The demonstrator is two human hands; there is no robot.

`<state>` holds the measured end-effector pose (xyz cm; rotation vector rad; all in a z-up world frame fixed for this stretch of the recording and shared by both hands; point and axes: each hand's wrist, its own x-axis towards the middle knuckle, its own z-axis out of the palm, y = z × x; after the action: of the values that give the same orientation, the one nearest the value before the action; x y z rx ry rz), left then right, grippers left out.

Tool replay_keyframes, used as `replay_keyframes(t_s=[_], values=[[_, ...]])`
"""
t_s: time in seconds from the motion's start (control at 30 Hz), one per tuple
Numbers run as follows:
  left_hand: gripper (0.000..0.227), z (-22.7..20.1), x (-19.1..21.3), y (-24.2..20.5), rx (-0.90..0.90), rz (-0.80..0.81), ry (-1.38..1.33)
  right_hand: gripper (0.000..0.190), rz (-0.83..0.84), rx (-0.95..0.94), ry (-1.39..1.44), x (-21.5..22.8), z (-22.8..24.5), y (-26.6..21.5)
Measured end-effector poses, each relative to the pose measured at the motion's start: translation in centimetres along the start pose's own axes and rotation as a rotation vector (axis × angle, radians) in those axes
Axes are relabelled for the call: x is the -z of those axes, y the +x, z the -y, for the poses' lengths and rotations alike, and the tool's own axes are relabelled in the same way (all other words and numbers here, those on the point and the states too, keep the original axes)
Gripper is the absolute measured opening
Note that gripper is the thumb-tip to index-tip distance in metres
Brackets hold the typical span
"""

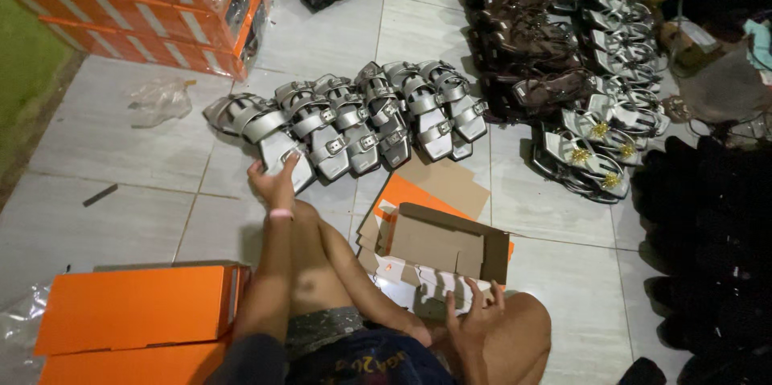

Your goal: The person sits on the floor and repeatedly packs pairs of silver sandals into orange shoe boxes. The person opens each box, places a pair of sandals inside, and closes the lid before moving to the next box.

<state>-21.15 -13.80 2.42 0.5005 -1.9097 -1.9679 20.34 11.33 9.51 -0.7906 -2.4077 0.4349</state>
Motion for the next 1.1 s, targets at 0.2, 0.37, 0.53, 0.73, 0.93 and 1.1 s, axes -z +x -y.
replay_keyframes(t_s=[0.2,0.37,0.53,0.73,0.93,1.1], values=[[0.062,-9.9,5.1,-10.8,-0.289,0.198,0.157,0.052,0.258,-0.116,0.675,-3.2,4.9,0.6],[0.079,-16.3,7.7,-22.5,-0.541,0.778,0.082,0.075,0.640,-0.405,1.898,-4.7,8.3,3.0],[0.080,-15.1,6.5,-23.9,-0.105,1.099,-0.285,0.066,0.514,-0.631,2.074,-0.3,3.6,4.7],[0.064,-12.8,2.9,-20.3,0.708,1.374,-0.743,0.056,0.292,-0.765,1.785,4.5,-7.5,1.7],[0.038,-13.3,1.5,-22.9,0.258,1.375,0.058,0.046,0.059,-0.898,1.341,8.9,-17.7,-2.7],[0.034,-9.5,-0.5,-22.0,0.016,1.215,0.309,0.038,-0.087,-0.901,1.214,14.9,-20.9,-6.0]])
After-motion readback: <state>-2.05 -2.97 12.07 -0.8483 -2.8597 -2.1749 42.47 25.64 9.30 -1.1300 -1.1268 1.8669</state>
